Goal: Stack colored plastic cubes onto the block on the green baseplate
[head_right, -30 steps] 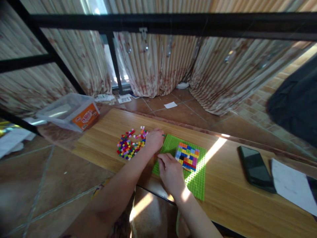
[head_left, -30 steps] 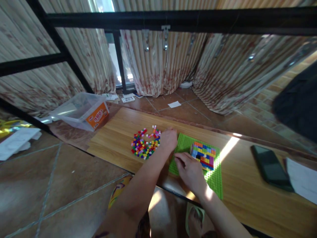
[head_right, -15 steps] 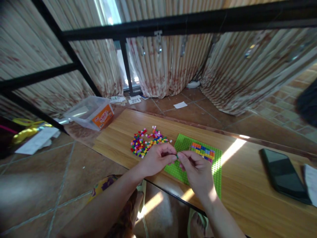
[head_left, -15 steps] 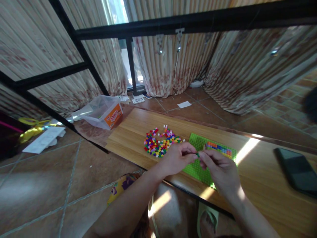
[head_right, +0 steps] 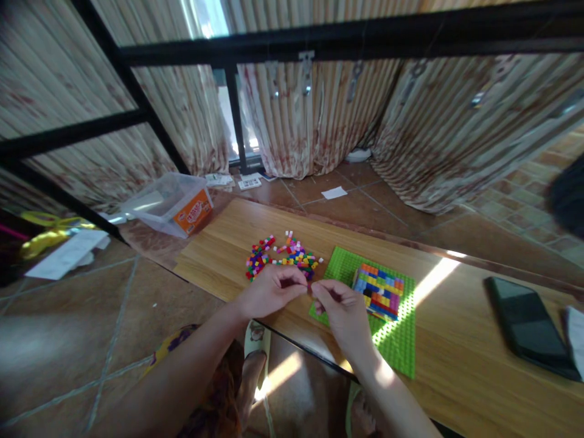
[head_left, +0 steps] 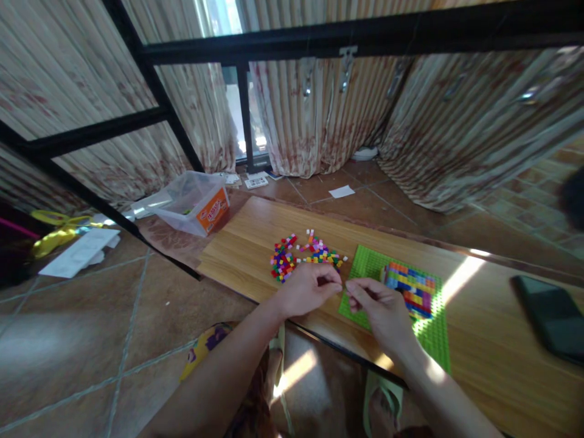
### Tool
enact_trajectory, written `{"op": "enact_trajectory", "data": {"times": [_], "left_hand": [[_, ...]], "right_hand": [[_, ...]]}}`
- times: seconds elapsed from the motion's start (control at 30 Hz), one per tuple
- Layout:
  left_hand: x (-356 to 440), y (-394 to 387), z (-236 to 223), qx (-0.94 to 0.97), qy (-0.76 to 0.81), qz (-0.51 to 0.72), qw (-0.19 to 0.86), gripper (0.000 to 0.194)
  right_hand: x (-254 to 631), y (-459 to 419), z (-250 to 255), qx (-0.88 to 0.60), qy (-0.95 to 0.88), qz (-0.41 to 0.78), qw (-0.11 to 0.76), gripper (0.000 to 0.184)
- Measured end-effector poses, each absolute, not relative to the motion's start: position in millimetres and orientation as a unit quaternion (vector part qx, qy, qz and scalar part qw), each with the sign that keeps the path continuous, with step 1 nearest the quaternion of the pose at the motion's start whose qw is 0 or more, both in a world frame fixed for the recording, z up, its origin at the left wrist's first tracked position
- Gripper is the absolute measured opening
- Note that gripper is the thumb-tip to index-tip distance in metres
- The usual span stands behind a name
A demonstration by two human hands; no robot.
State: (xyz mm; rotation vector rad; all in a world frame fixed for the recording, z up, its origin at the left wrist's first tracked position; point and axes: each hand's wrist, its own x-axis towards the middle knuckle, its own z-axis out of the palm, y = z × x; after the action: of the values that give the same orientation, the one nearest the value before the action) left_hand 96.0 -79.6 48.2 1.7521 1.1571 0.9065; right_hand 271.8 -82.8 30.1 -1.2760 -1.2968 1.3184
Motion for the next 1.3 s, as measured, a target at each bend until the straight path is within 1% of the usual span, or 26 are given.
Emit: {"op": "enact_trajectory", "data": {"times": [0.1,0.17,0.27,0.37,0.5,0.6,0.7,0.8,0.9,1.0,1.17,1.3], "left_hand": [[82.0,-74.1,48.2,0.773,0.514,0.251,0.273,0.015],[81.1,-72.8,47.3,0.801,0.528,0.197,0.203,0.017],[89.7,-73.3,44.2,0.822,0.535,0.135,0.139,0.018],[100.2,-74.5,40.7,0.831,0.537,0.102,0.102,0.017],[104.0,-72.3,39.4,0.827,0.544,0.107,0.095,0.016],[96.8,-61.0,41.6,0.792,0.582,0.156,0.097,0.018],[85.9,-40.7,42.7,0.731,0.648,0.199,0.071,0.023],[79.2,-21.8,38.6,0.702,0.689,0.169,0.057,0.024],[79.3,-13.6,31.8,0.703,0.697,0.132,0.051,0.022],[81.6,-12.4,27.6,0.703,0.699,0.119,0.053,0.019],[81.5,-8.5,26.8,0.686,0.712,0.131,0.076,0.018],[77.4,-8.2,31.7,0.695,0.694,0.172,0.075,0.014]], "right_hand": [[266.9,-80.4,19.0,-0.512,-0.672,0.362,0.394,0.020],[263.2,-79.1,12.7,-0.494,-0.737,0.286,0.362,0.019],[259.0,-76.6,5.2,-0.493,-0.783,0.217,0.311,0.020],[258.3,-73.3,0.4,-0.499,-0.803,0.176,0.275,0.020],[260.0,-71.8,0.0,-0.507,-0.803,0.157,0.272,0.020],[260.9,-73.4,4.6,-0.507,-0.794,0.156,0.297,0.019],[261.9,-75.7,9.6,-0.504,-0.788,0.163,0.314,0.019],[264.2,-77.3,11.3,-0.502,-0.790,0.172,0.308,0.018],[267.5,-77.7,10.2,-0.498,-0.794,0.177,0.301,0.019],[270.9,-77.3,8.8,-0.495,-0.796,0.176,0.301,0.019],[273.8,-76.2,8.3,-0.494,-0.794,0.178,0.306,0.018],[273.7,-76.0,14.0,-0.495,-0.781,0.195,0.326,0.020]]}}
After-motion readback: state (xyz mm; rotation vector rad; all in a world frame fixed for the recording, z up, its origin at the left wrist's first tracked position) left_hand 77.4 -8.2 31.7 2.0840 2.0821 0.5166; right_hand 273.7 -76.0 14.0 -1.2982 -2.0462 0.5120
